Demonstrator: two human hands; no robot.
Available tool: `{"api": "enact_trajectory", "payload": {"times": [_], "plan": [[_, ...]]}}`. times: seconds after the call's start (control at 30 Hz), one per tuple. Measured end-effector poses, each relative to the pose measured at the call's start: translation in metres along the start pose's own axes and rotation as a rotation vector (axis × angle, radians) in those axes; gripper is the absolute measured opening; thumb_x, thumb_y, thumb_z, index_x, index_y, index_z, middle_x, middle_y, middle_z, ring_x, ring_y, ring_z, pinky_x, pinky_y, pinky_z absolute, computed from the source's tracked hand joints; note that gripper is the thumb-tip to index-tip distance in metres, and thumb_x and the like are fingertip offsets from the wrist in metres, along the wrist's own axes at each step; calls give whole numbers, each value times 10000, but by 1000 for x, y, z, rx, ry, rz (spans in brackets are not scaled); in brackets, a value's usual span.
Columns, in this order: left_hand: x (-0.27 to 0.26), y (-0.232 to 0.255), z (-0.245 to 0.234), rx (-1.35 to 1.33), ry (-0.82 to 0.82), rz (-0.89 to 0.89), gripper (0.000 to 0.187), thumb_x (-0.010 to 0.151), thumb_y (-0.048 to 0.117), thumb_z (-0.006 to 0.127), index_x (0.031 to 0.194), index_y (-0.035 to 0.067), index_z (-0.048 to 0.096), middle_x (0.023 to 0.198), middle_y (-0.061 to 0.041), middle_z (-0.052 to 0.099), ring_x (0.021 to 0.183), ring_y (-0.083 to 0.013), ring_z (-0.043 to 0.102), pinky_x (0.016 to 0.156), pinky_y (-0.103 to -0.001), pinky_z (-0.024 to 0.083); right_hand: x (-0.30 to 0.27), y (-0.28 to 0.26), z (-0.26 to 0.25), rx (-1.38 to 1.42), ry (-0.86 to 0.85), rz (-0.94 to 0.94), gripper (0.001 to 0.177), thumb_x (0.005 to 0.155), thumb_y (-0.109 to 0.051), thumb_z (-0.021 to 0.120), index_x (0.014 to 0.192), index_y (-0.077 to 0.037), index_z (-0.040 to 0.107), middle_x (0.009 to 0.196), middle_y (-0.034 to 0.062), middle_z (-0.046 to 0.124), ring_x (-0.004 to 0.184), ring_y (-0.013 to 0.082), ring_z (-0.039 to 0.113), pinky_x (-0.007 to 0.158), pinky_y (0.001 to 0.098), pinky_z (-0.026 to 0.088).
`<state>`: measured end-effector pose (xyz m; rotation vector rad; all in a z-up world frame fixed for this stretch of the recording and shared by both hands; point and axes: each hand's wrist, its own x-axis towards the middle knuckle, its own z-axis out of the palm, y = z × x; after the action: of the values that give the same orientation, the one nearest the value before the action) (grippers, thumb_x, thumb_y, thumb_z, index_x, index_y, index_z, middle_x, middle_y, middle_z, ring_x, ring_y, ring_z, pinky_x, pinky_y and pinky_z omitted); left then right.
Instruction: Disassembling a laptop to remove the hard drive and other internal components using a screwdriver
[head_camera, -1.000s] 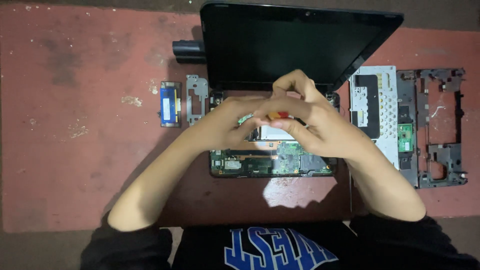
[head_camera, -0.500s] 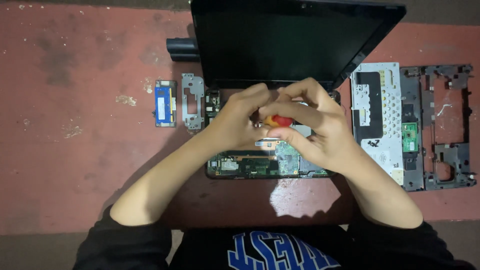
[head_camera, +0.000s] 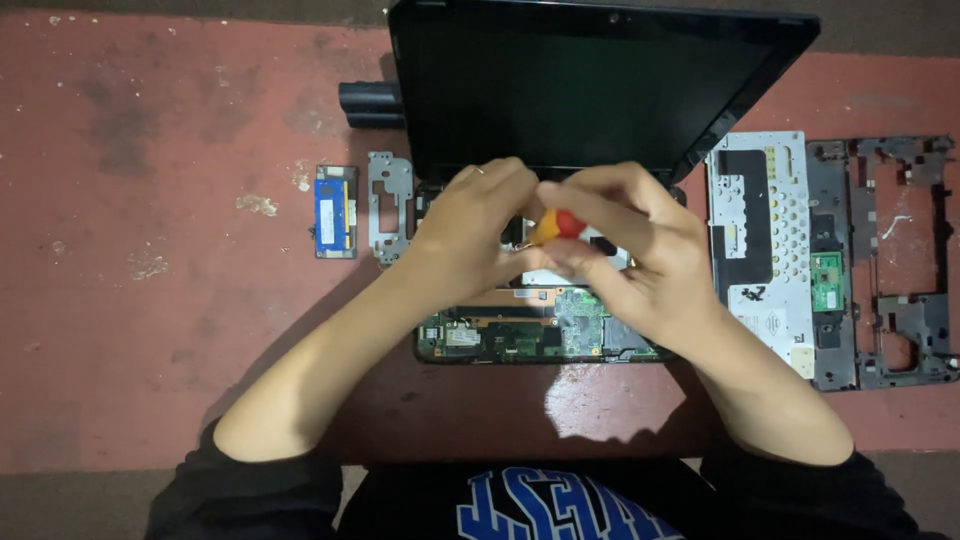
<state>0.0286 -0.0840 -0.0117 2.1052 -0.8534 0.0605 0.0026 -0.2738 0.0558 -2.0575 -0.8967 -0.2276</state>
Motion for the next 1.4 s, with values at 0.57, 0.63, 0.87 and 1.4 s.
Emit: {"api": "enact_trajectory", "payload": {"times": [0.57, 0.63, 0.87, 1.4], "plan": [[2, 3, -14, -199, -68, 3, 439, 899, 518, 526, 997, 94, 588, 934, -13, 667, 898, -197, 662, 881, -377, 460, 2, 3, -6, -8, 14, 54, 217, 941, -93, 711, 1149, -44, 673, 997, 131, 476, 888, 218, 539, 743, 285, 475], [1, 4, -13, -87, -39, -28, 437, 860, 548, 589, 941, 120, 554, 906, 7, 620, 867, -196, 618, 802, -358, 407, 6, -3, -8, 81, 19, 62, 246, 923, 6, 632, 1156, 64, 576, 1089, 193, 590, 1008, 292, 634, 848, 326, 553], [2, 4, -29, -255, -164, 66, 249, 983, 210, 548, 1189, 85, 611, 1096, -55, 702, 991, -264, 668, 933, -414, 408, 7, -2, -13, 127, -31, 77, 305, 915, 88, 476, 1207, 63, 560, 1225, 220, 639, 1154, 345, 669, 1027, 386, 560], [0, -2, -9, -184, -43, -26, 307, 820, 352, 670, 995, 110, 602, 903, 5, 629, 853, -178, 612, 872, -363, 395, 1, 3, -7, 5, -82, 61, 338, 957, -184, 613, 1247, -17, 564, 1145, 184, 561, 1090, 313, 605, 962, 389, 532]]}}
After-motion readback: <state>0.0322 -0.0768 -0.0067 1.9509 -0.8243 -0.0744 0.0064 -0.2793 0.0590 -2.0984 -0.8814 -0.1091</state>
